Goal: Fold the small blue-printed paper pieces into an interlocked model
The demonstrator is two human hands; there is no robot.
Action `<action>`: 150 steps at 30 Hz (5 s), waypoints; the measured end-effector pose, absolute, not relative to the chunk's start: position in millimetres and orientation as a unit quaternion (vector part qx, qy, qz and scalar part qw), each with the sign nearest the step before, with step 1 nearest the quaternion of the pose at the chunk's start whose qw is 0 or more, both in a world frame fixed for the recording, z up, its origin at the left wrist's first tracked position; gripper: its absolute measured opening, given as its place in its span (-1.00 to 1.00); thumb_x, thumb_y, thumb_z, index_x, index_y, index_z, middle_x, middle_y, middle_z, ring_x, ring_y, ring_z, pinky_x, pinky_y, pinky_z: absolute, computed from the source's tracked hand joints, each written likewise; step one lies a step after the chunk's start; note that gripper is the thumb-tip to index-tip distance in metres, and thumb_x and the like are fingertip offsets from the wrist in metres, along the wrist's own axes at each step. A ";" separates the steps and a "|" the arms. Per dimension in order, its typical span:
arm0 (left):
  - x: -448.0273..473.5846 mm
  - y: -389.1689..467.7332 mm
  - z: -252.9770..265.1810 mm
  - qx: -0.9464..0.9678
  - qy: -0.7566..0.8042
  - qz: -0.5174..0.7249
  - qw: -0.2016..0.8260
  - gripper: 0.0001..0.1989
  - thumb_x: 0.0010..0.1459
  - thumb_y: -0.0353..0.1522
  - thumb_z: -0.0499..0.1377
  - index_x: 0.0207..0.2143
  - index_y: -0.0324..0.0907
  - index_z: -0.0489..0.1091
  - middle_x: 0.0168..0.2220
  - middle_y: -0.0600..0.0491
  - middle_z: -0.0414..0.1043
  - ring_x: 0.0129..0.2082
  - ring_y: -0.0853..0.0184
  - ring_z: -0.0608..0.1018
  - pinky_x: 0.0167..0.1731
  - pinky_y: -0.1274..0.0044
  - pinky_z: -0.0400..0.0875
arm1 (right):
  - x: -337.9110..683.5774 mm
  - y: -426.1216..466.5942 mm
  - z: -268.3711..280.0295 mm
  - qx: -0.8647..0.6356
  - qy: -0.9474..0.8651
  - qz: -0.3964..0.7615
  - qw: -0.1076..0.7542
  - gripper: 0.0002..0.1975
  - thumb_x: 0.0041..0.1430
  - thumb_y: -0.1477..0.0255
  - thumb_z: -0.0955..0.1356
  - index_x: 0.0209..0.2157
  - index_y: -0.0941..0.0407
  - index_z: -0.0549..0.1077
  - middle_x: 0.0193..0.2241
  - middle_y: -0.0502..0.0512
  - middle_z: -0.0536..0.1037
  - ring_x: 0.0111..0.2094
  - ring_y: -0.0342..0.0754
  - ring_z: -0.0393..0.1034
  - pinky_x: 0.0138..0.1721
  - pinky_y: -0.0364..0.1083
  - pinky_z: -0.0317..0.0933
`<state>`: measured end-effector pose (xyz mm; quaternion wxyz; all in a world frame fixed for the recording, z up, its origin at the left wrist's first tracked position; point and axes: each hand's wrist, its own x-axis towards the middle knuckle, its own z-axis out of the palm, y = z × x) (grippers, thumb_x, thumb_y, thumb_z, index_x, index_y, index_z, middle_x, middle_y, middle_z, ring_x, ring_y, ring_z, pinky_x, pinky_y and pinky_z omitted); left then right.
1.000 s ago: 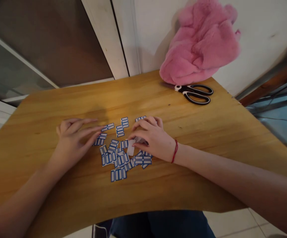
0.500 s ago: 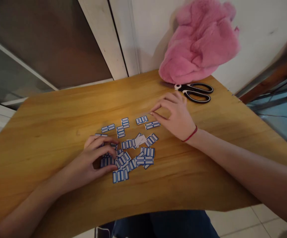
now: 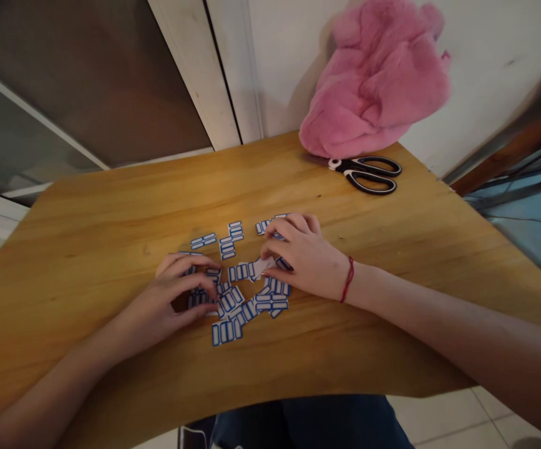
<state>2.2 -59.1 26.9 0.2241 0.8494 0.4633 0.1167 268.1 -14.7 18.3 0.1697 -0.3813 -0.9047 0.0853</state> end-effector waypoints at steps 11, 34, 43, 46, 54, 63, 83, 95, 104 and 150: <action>2.5 -61.4 25.0 0.850 0.469 0.110 0.215 -0.88 0.09 -0.26 0.23 -0.28 -0.01 0.40 0.02 0.12 0.31 0.04 0.21 0.23 0.05 0.29 0.11 | 269.9 -7.3 30.1 -0.430 -0.860 0.222 0.161 -0.82 0.03 0.22 0.43 -0.45 0.04 0.50 -0.19 0.04 0.46 -0.03 0.06 0.20 -0.03 0.07 -0.05; -1.4 -60.2 37.7 0.795 0.504 0.130 0.310 -0.93 0.10 -0.28 0.21 -0.40 -0.06 0.42 -0.35 0.17 0.46 -0.25 0.34 0.45 -0.18 0.46 0.31 | 262.3 -17.2 32.3 -0.428 -0.857 0.119 0.262 -0.84 0.20 0.42 0.26 -0.26 0.07 0.48 -0.25 0.09 0.47 -0.14 0.01 0.24 -0.12 0.02 0.00; -31.3 -54.6 56.5 0.757 0.484 0.031 0.437 -0.95 0.11 -0.32 0.19 -0.33 -0.06 0.39 -0.35 0.17 0.46 -0.32 0.38 0.50 -0.31 0.58 0.39 | 235.2 -54.4 17.0 -0.259 -0.950 0.080 0.155 -0.65 0.29 0.24 0.19 0.06 -0.06 0.35 0.06 0.11 0.35 0.00 0.07 0.10 0.02 0.12 -0.13; -49.2 -58.4 60.2 0.794 0.444 -0.069 0.409 -0.97 0.11 -0.33 0.20 -0.35 0.00 0.42 -0.34 0.18 0.46 -0.32 0.38 0.48 -0.33 0.59 0.34 | 222.9 -54.7 17.3 -0.300 -0.939 0.083 0.150 -0.64 0.24 0.17 0.24 -0.04 0.06 0.42 -0.02 0.16 0.39 -0.03 0.07 0.11 0.00 0.10 -0.10; -39.5 -57.2 62.1 0.837 0.437 -0.002 0.330 -0.83 0.10 -0.23 0.21 -0.22 0.01 0.41 -0.15 0.13 0.43 -0.14 0.30 0.44 -0.16 0.49 0.31 | 195.4 -42.0 31.0 -0.388 -0.903 0.161 0.094 -0.68 0.01 0.23 0.44 -0.23 0.11 0.47 -0.15 0.17 0.41 -0.04 0.12 0.14 -0.09 0.07 -0.03; -13.2 -53.5 51.9 0.816 0.497 0.171 0.240 -0.83 0.24 -0.26 0.06 -0.33 -0.09 0.39 -0.29 0.12 0.43 -0.22 0.34 0.43 -0.19 0.49 0.30 | 191.3 -17.1 43.8 -0.397 -0.889 0.227 0.018 -0.86 0.05 0.31 0.43 -0.43 0.09 0.51 -0.33 0.04 0.53 -0.14 0.03 0.27 -0.16 -0.01 -0.11; 7.8 -55.4 31.0 0.829 0.493 0.238 0.112 -0.91 0.20 -0.33 0.15 -0.26 -0.09 0.43 -0.26 0.08 0.46 -0.16 0.30 0.38 -0.09 0.43 0.27 | 298.6 47.8 47.8 -0.445 -0.872 -0.071 0.190 -0.59 0.29 0.21 0.17 -0.27 0.16 0.54 -0.30 0.21 0.52 -0.15 0.00 0.25 -0.11 0.08 -0.03; 42.1 -40.8 27.0 0.827 0.506 0.155 0.190 -0.83 0.10 -0.26 0.24 -0.28 -0.13 0.40 -0.21 0.04 0.38 -0.10 0.22 0.33 -0.06 0.37 0.24 | 282.2 11.2 32.0 -0.359 -0.905 0.052 0.221 -0.72 0.24 0.23 0.26 -0.27 0.09 0.52 -0.31 0.07 0.52 -0.22 -0.04 0.30 -0.15 -0.01 -0.01; 33.4 -44.1 28.3 0.741 0.556 0.186 0.328 -0.90 0.09 -0.37 0.19 -0.41 -0.15 0.28 -0.42 0.15 0.33 -0.39 0.39 0.39 -0.35 0.55 0.27 | 252.0 -6.6 11.1 -0.307 -0.924 0.119 0.194 -0.84 0.10 0.27 0.39 -0.33 0.05 0.54 -0.21 0.09 0.46 -0.09 0.04 0.19 -0.10 0.02 -0.06; 44.5 -48.1 31.3 0.793 0.537 0.176 0.227 -0.91 0.13 -0.45 0.17 -0.42 -0.15 0.31 -0.39 0.12 0.37 -0.27 0.31 0.38 -0.16 0.41 0.23 | 259.9 -2.6 23.4 -0.339 -0.892 0.127 0.271 -0.71 0.29 0.31 0.23 -0.32 0.13 0.53 -0.36 0.07 0.54 -0.23 -0.06 0.29 -0.13 -0.04 -0.01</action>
